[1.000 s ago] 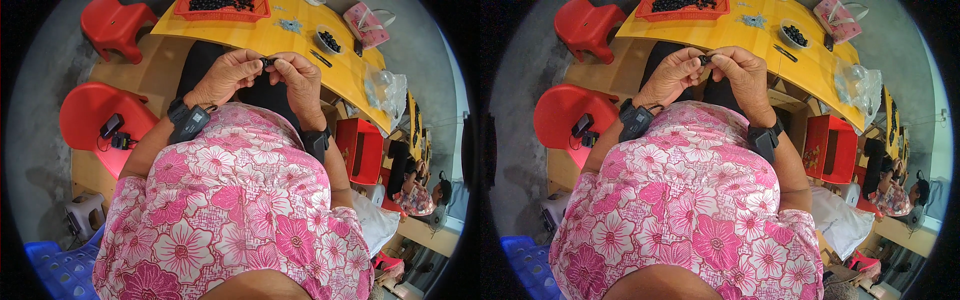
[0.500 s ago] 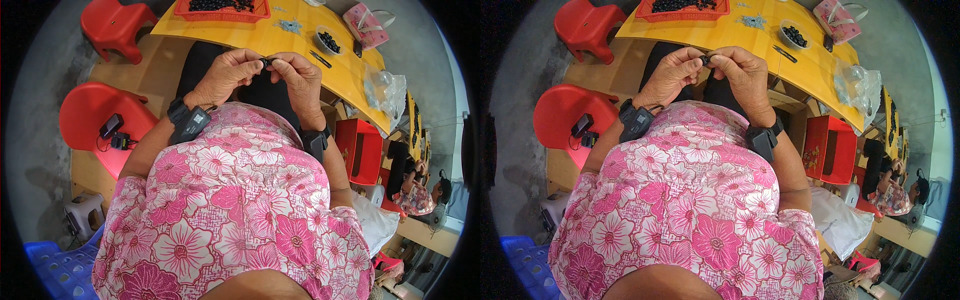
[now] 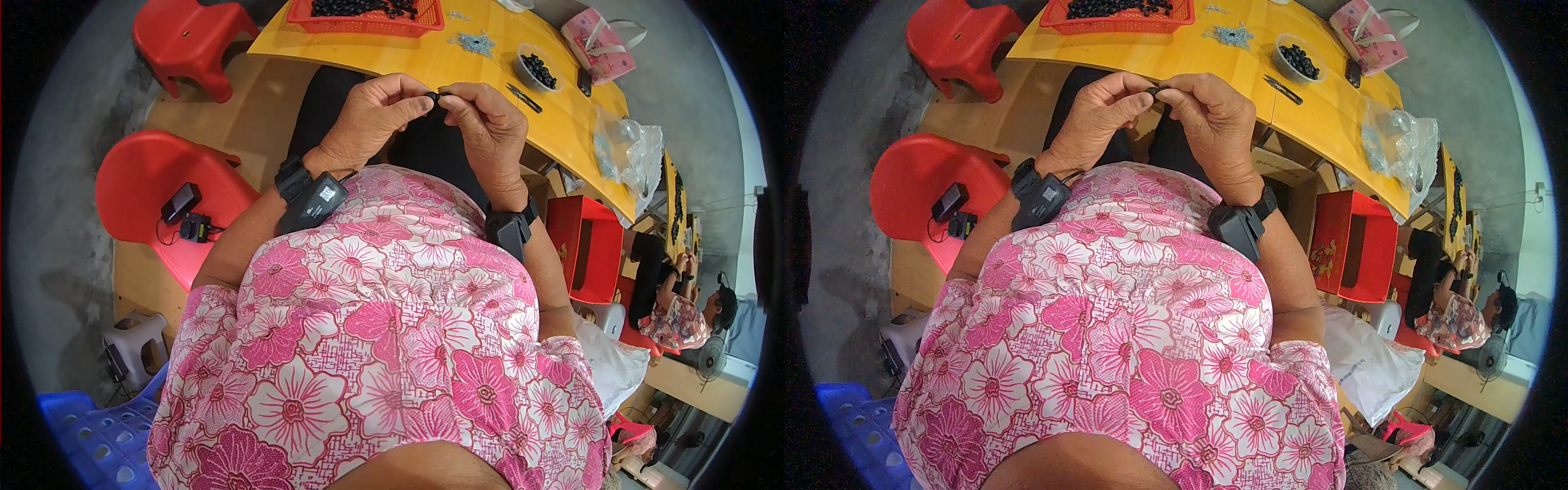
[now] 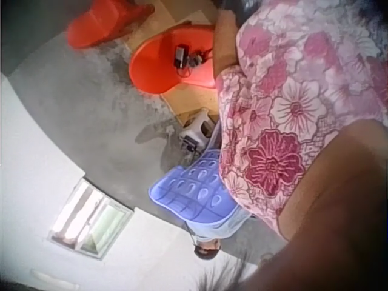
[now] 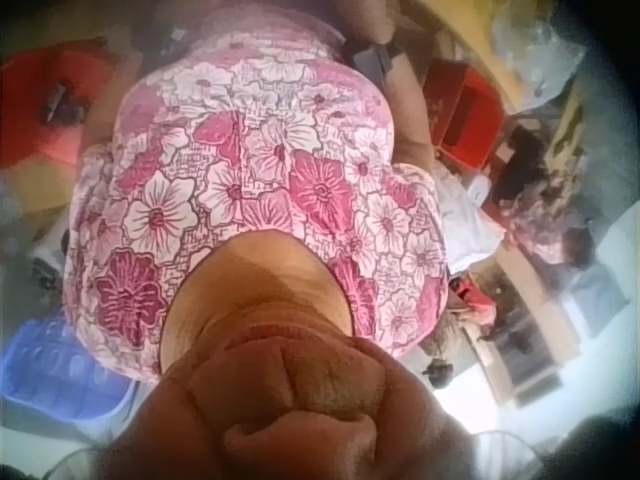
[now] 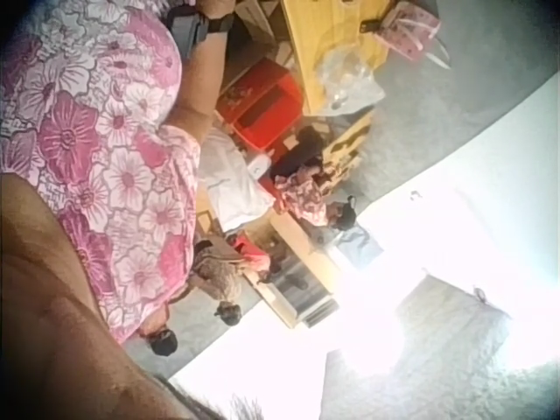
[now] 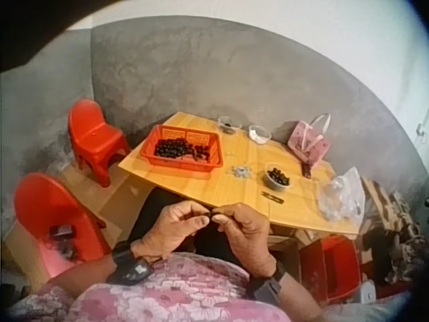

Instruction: The person picks black rubber grommets from a basket and small metal inserts from the table, then presses the metal inserts into the grommets by hand.

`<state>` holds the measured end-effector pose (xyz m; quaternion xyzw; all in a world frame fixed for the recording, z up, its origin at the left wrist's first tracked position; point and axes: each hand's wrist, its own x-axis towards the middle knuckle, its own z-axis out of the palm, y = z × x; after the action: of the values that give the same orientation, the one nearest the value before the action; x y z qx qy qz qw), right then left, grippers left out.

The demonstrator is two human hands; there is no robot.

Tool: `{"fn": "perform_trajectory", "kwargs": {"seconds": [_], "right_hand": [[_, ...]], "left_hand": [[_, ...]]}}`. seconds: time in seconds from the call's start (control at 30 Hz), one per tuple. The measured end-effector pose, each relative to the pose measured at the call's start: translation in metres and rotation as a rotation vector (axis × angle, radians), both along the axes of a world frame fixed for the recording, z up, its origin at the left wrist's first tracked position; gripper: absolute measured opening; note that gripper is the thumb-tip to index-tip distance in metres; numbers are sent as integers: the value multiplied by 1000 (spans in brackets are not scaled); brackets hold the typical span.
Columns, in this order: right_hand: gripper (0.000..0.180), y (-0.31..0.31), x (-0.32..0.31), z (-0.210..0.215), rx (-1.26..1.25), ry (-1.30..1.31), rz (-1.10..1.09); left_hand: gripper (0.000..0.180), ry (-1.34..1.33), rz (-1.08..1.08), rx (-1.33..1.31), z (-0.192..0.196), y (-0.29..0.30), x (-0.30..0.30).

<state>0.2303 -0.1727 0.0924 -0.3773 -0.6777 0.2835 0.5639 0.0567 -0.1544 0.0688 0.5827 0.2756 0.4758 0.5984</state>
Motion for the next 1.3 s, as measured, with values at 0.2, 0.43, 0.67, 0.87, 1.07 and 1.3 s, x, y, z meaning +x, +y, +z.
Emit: {"fn": "perform_trajectory", "kwargs": {"seconds": [0.2, 0.43, 0.67, 0.87, 1.07, 1.3], "right_hand": [[7, 1, 2, -1, 108, -171, -49], [10, 1, -2, -14, -298, 364, 171], [14, 2, -4, -25, -388, 500, 203], [15, 3, -7, -32, -545, 764, 350], [15, 6, -11, -37, -502, 857, 342], [15, 6, -8, -42, -509, 842, 286]], "left_hand": [[18, 15, 36, 17, -1, -1, 0], [16, -68, 44, -37, -6, 0, 2], [20, -19, 29, -51, -7, 2, 3], [19, -1, 76, -18, -9, 2, 5], [19, 19, 108, -43, -8, 0, 6], [21, -63, 51, -149, -16, 1, 10]]}}
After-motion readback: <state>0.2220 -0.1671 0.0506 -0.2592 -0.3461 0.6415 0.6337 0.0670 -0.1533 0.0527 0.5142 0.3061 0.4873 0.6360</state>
